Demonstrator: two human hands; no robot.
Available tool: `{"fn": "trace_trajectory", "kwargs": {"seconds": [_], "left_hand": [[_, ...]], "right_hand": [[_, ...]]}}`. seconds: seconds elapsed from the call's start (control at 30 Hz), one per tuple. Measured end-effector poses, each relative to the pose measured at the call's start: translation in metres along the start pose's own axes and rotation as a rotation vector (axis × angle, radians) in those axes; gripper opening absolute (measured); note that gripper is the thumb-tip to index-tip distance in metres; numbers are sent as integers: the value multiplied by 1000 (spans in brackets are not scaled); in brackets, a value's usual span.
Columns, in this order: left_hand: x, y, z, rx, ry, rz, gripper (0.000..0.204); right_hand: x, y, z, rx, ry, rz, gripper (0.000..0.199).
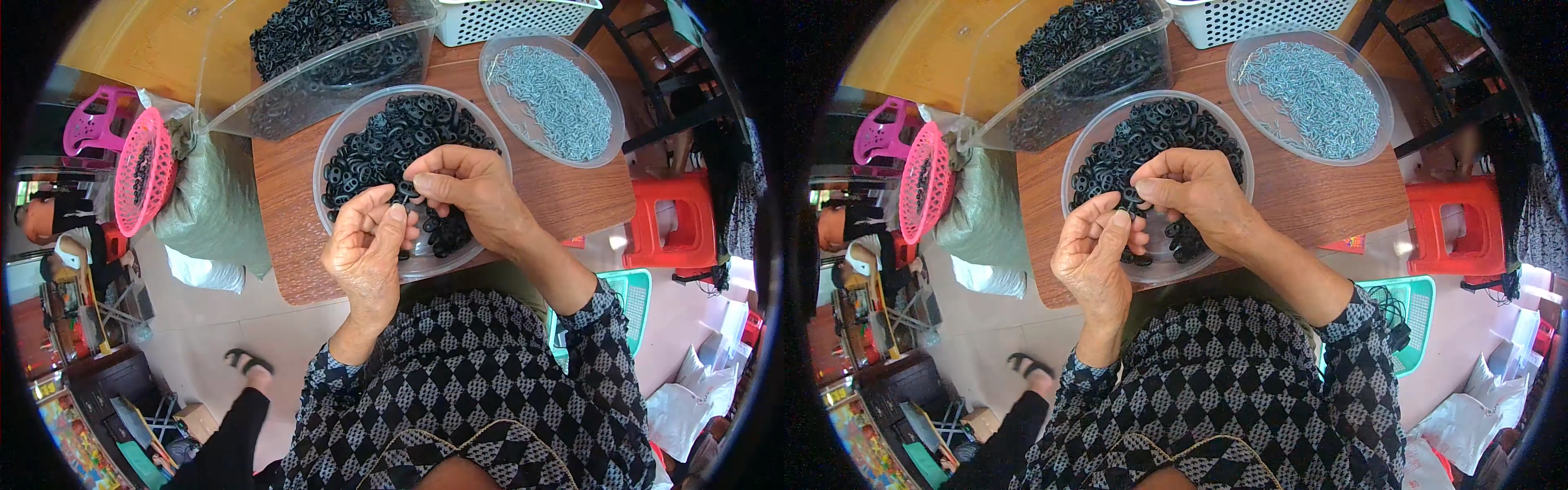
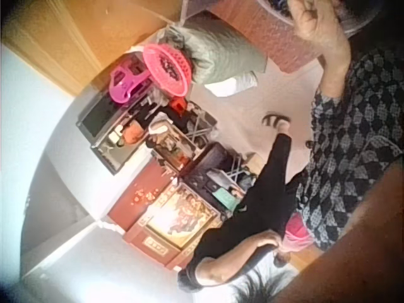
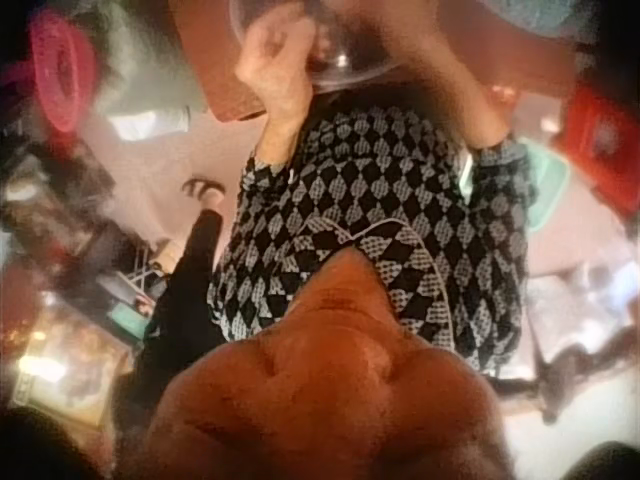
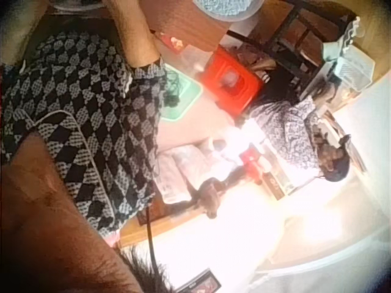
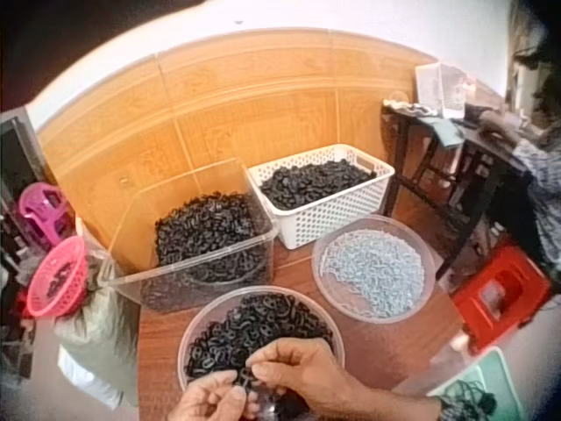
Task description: The person sits at a table and repeatedly picks up small black plastic rings and light blue metal pins. They insert the pins into the rings by hand and place the assembled units into a clear plastic container.
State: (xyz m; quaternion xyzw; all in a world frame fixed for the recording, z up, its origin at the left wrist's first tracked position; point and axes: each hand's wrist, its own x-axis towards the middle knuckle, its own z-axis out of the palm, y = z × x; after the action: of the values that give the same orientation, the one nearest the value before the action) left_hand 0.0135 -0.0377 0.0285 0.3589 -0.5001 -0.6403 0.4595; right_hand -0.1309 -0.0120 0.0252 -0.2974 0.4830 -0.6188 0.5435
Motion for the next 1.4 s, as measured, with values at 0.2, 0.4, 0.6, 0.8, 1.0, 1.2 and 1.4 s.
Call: {"fn": "trace_trajectory", "kwargs": {"seconds": [0.2,0.4,0.6,0.8,1.0,1.2,1.4], "left_hand": [[-1,-1,-1,42,10,46,22],[-1,-3,4,63,44,83,20],[-1,-4,4,64,45,83,21],[0,-11,4,18,9,65,27],[0,-10,0,-12,-58,-16,30],[-1,-12,1,-14,-40,-18,27],[0,-14,0,-48,-27,-7,25]], "right_hand": [[-3,-1,1,-60,-26,-21,17],[-4,-1,5,-133,19,-152,9],[-6,6,4,-91,-61,-128,12],[-10,4,9,-197,-25,-174,13],[-12,9,5,-498,-13,-396,13],[-18,11,13,-242,57,-224,14],[-18,8,9,-617,32,-485,21]]}}
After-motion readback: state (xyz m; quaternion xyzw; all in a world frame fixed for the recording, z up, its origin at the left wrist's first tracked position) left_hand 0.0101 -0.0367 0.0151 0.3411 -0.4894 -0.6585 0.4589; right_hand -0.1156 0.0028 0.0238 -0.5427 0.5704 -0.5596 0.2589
